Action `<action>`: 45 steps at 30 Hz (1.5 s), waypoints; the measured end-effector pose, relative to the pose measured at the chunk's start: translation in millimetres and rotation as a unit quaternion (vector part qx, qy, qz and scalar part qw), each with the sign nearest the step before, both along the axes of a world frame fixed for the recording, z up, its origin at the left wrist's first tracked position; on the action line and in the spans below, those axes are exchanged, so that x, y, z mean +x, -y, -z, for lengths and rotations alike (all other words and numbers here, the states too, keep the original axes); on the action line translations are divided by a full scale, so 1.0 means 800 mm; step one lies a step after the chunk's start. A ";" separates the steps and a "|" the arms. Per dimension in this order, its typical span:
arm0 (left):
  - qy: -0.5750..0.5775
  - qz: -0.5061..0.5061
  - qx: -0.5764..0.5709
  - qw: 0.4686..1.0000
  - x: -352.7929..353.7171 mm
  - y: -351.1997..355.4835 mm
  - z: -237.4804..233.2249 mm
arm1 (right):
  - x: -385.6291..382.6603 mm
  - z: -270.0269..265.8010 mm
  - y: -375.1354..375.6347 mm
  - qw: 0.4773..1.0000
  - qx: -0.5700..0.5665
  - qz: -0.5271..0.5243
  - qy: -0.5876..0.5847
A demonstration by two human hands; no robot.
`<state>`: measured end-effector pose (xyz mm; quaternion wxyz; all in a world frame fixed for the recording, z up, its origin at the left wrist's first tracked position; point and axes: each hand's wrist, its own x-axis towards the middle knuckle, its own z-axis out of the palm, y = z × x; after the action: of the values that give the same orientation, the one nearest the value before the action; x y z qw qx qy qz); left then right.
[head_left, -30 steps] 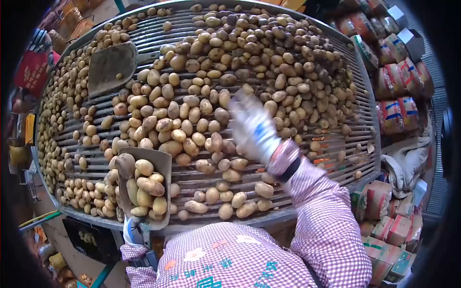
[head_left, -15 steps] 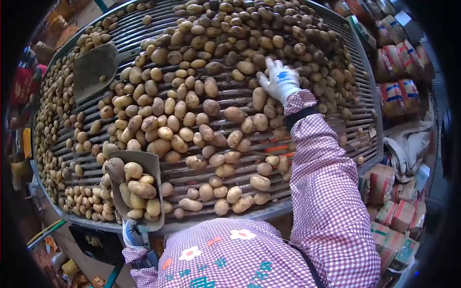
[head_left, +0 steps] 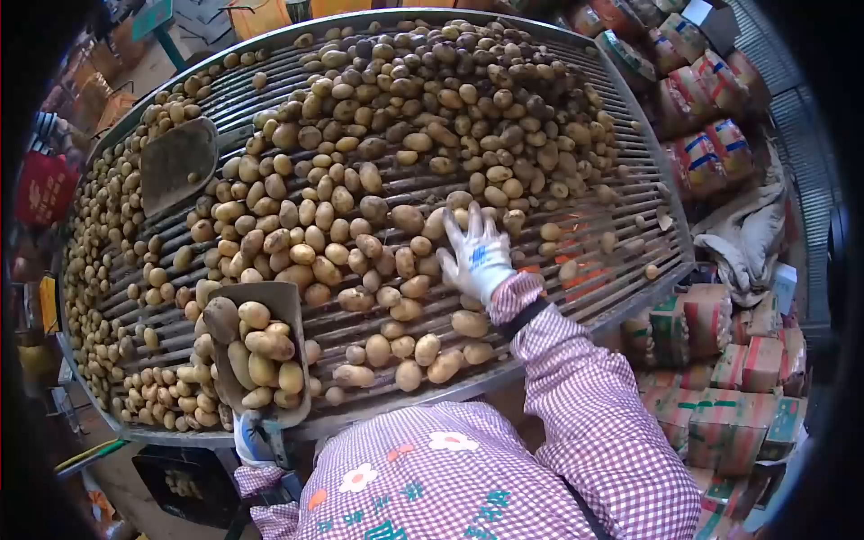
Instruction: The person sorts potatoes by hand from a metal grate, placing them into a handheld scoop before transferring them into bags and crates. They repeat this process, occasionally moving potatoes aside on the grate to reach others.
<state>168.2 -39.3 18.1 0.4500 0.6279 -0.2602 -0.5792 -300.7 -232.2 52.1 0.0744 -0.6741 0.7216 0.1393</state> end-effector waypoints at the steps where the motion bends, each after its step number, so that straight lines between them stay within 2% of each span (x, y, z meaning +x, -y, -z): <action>1: 0.000 0.016 -0.006 1.000 -0.002 0.004 -0.003 | 0.003 -0.001 -0.020 1.000 0.026 -0.014 0.012; 2: -0.053 -0.007 0.007 0.999 -0.005 0.004 -0.009 | 0.016 0.001 -0.043 0.998 0.048 -0.035 -0.008; 3: -0.044 -0.025 -0.016 0.999 -0.004 0.002 0.001 | 0.030 0.003 -0.067 0.995 0.070 -0.058 -0.028; 5: -0.016 0.015 -0.040 0.999 -0.007 0.005 -0.005 | 0.045 -0.006 -0.102 0.996 0.053 -0.052 0.046; 6: -0.043 0.003 -0.034 0.999 -0.003 0.001 0.001 | 0.047 -0.007 -0.115 0.993 0.064 -0.057 0.074; 7: -0.070 -0.006 -0.026 0.997 0.006 -0.001 0.010 | 0.052 -0.010 -0.124 0.988 0.095 -0.087 0.080; 8: -0.044 0.022 -0.025 0.998 0.014 -0.001 0.020 | 0.055 -0.016 -0.139 0.981 0.097 -0.122 0.115; 9: -0.110 -0.017 0.006 0.994 -0.009 0.009 -0.011 | 0.057 -0.018 -0.156 0.971 0.100 -0.158 0.150; 12: -0.096 0.004 0.008 0.995 -0.001 -0.006 0.001 | 0.044 -0.009 -0.169 0.948 -0.036 -0.186 0.257; 13: 0.032 0.048 -0.052 0.997 -0.011 -0.012 -0.001 | 0.033 -0.009 -0.160 0.929 -0.080 -0.176 0.315; 14: 0.158 0.093 -0.112 0.977 -0.024 -0.016 -0.003 | 0.020 -0.011 -0.148 0.911 -0.118 -0.169 0.357; 15: 0.159 0.092 -0.113 0.976 -0.044 -0.016 -0.014 | 0.007 -0.022 -0.137 0.923 -0.115 -0.143 0.337; 16: -0.032 -0.027 -0.058 0.997 -0.070 -0.010 -0.032 | -0.016 -0.021 -0.123 0.925 -0.135 -0.144 0.325; 17: -0.223 -0.142 0.000 0.964 -0.089 -0.005 -0.042 | -0.043 -0.018 -0.109 0.926 -0.155 -0.145 0.313; 20: -0.171 -0.152 -0.025 0.973 -0.115 -0.042 -0.015 | -0.116 -0.029 -0.059 0.944 -0.184 -0.107 0.250; 21: -0.143 -0.148 -0.032 0.978 -0.131 -0.047 -0.015 | -0.146 -0.009 -0.039 0.950 -0.216 -0.105 0.202; 22: -0.132 -0.170 0.009 0.976 -0.159 -0.046 -0.043 | -0.171 -0.011 -0.015 0.961 -0.200 -0.079 0.176; 23: -0.153 -0.210 -0.020 0.965 -0.168 -0.053 -0.017 | -0.194 -0.013 0.007 0.969 -0.195 -0.054 0.145; 27: -0.142 -0.192 -0.052 0.970 -0.223 -0.047 -0.032 | -0.263 -0.015 0.115 0.968 -0.240 0.018 0.074; 29: -0.138 -0.203 -0.065 0.967 -0.236 -0.033 -0.031 | -0.291 -0.021 0.176 0.948 -0.283 0.026 0.146; 30: -0.135 -0.207 -0.072 0.966 -0.241 -0.024 -0.031 | -0.298 -0.025 0.206 0.953 -0.258 0.047 0.150; 31: -0.131 -0.210 -0.076 0.966 -0.242 -0.017 -0.033 | -0.305 -0.029 0.233 0.950 -0.212 0.061 0.220; 32: -0.127 -0.213 -0.076 0.966 -0.245 -0.016 -0.035 | -0.301 -0.021 0.250 0.953 -0.201 0.085 0.209; 33: -0.126 -0.216 -0.074 0.965 -0.249 -0.016 -0.036 | -0.287 -0.020 0.258 0.956 -0.189 0.110 0.195; 35: -0.128 -0.219 -0.074 0.964 -0.259 -0.012 -0.033 | -0.261 -0.018 0.245 0.974 -0.174 0.087 0.118; 41: -0.136 -0.236 -0.069 0.960 -0.277 -0.035 -0.031 | -0.231 -0.015 0.161 0.992 -0.097 0.025 0.072; 43: -0.135 -0.239 -0.067 0.959 -0.279 -0.049 -0.034 | -0.226 -0.012 0.136 0.991 -0.119 -0.020 0.066; 45: -0.134 -0.239 -0.062 0.960 -0.280 -0.066 -0.038 | -0.224 -0.022 0.115 0.994 -0.095 -0.013 0.049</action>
<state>-55.5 13.2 48.2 0.6440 0.5598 -0.0751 -0.5160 -480.3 -324.4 69.6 0.0436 -0.6932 0.7185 0.0371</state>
